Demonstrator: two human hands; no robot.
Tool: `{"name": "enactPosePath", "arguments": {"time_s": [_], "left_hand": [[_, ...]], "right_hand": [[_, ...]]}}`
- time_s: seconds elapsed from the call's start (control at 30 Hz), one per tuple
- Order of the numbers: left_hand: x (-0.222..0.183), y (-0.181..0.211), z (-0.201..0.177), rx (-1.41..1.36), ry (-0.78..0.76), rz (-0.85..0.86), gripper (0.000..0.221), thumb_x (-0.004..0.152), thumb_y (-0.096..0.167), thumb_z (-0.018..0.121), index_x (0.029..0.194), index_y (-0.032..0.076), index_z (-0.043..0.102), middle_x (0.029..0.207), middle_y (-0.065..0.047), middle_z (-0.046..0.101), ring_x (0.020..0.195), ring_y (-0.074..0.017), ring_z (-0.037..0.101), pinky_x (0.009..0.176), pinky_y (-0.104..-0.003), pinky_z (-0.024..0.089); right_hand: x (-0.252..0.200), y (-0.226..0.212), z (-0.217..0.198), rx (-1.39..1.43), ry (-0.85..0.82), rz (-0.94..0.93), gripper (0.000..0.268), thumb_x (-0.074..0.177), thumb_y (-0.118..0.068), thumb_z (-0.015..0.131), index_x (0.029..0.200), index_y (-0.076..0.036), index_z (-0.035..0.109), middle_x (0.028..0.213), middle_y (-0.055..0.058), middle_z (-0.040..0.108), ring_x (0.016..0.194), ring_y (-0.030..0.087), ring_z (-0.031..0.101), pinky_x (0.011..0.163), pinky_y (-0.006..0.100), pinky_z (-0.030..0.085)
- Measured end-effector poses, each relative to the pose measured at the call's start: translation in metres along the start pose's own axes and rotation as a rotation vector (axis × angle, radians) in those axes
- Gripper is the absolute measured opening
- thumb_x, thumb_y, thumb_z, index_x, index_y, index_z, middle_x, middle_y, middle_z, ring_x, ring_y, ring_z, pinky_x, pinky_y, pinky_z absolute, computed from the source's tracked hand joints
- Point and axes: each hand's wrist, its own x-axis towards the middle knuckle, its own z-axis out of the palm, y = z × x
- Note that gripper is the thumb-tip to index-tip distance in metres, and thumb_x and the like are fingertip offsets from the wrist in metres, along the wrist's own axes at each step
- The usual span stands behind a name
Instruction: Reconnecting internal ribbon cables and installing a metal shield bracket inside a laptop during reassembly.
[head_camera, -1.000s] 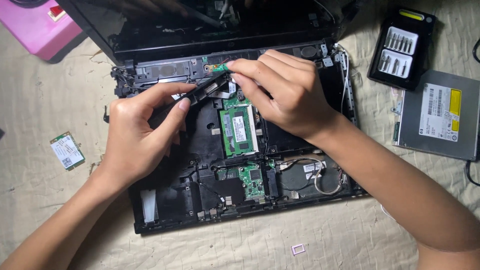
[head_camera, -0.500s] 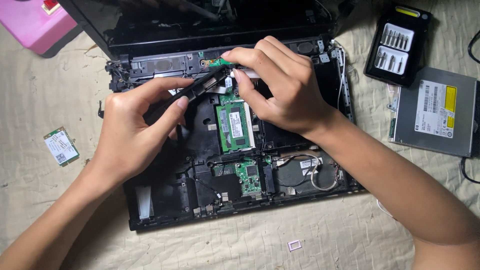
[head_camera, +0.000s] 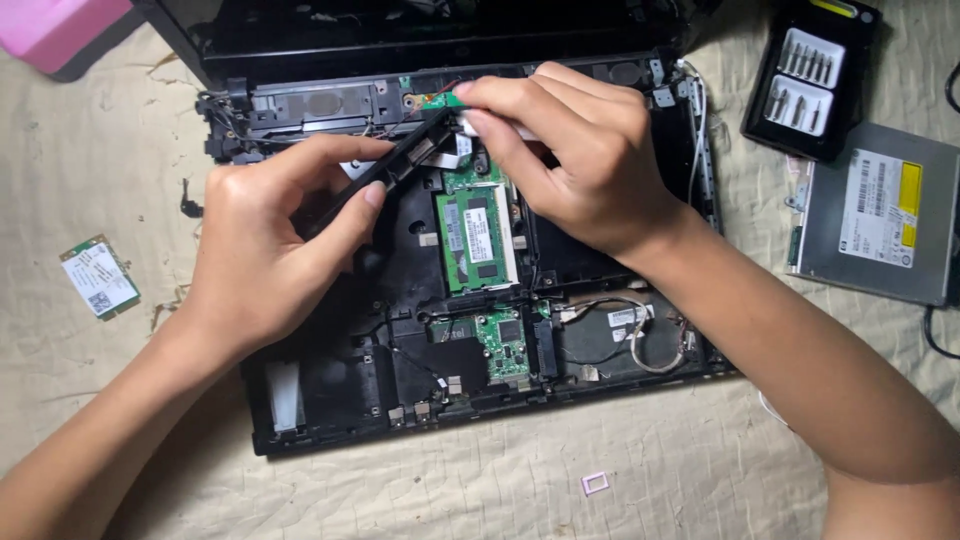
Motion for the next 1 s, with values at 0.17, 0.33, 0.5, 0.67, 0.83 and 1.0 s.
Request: {"name": "enactPosePath", "arguments": {"time_s": [0.17, 0.33, 0.5, 0.67, 0.83, 1.0], "left_hand": [[-0.0001, -0.0004, -0.0009, -0.004, -0.003, -0.003, 0.021, 0.104, 0.014, 0.065, 0.122, 0.005, 0.071, 0.068, 0.001, 0.062, 0.054, -0.0075, 0.045, 0.057, -0.025, 0.037], [0.0002, 0.0026, -0.0027, -0.004, 0.001, -0.004, 0.019, 0.104, 0.012, 0.064, 0.121, 0.005, 0.07, 0.067, 0.002, 0.062, 0.053, -0.0067, 0.046, 0.058, -0.024, 0.037], [0.0017, 0.0042, -0.0031, -0.019, -0.009, -0.017, 0.021, 0.103, 0.011, 0.064, 0.123, 0.005, 0.07, 0.068, 0.002, 0.064, 0.056, -0.0065, 0.049, 0.06, -0.024, 0.039], [0.0023, 0.0042, -0.0032, 0.0, -0.015, -0.033, 0.022, 0.102, 0.012, 0.064, 0.123, 0.007, 0.071, 0.067, 0.003, 0.063, 0.055, -0.0057, 0.045, 0.059, -0.023, 0.038], [0.0018, 0.004, -0.0031, -0.006, -0.012, -0.03, 0.022, 0.102, 0.012, 0.064, 0.122, 0.006, 0.071, 0.07, 0.002, 0.068, 0.057, -0.0061, 0.051, 0.062, -0.023, 0.042], [0.0001, 0.0013, -0.0047, -0.069, -0.004, -0.052, 0.025, 0.1, 0.015, 0.067, 0.124, 0.006, 0.071, 0.068, 0.003, 0.061, 0.056, -0.0052, 0.045, 0.056, -0.022, 0.037]], "right_hand": [[0.0025, -0.0001, -0.0011, -0.046, -0.009, -0.026, 0.019, 0.104, 0.015, 0.065, 0.123, 0.013, 0.067, 0.104, 0.021, 0.071, 0.08, 0.033, 0.055, 0.08, 0.041, 0.049], [0.0, 0.0031, 0.0003, 0.001, -0.024, -0.021, 0.007, 0.11, 0.007, 0.067, 0.105, 0.011, 0.071, 0.09, 0.018, 0.071, 0.073, 0.031, 0.06, 0.073, 0.04, 0.047], [-0.0017, 0.0037, 0.0018, -0.02, -0.019, -0.011, 0.009, 0.108, 0.011, 0.069, 0.117, 0.013, 0.069, 0.1, 0.02, 0.075, 0.072, 0.027, 0.063, 0.07, 0.038, 0.051], [0.0005, 0.0014, 0.0002, 0.003, -0.026, -0.016, 0.021, 0.104, 0.017, 0.067, 0.125, 0.012, 0.066, 0.109, 0.02, 0.075, 0.077, 0.03, 0.061, 0.076, 0.039, 0.051], [-0.0002, 0.0006, 0.0001, -0.035, -0.033, -0.027, 0.024, 0.101, 0.018, 0.068, 0.123, 0.01, 0.066, 0.091, 0.017, 0.061, 0.077, 0.031, 0.055, 0.072, 0.039, 0.049], [-0.001, 0.0029, 0.0023, 0.007, -0.018, 0.014, 0.006, 0.103, 0.009, 0.071, 0.108, 0.011, 0.068, 0.089, 0.016, 0.067, 0.072, 0.028, 0.06, 0.07, 0.038, 0.05]]}}
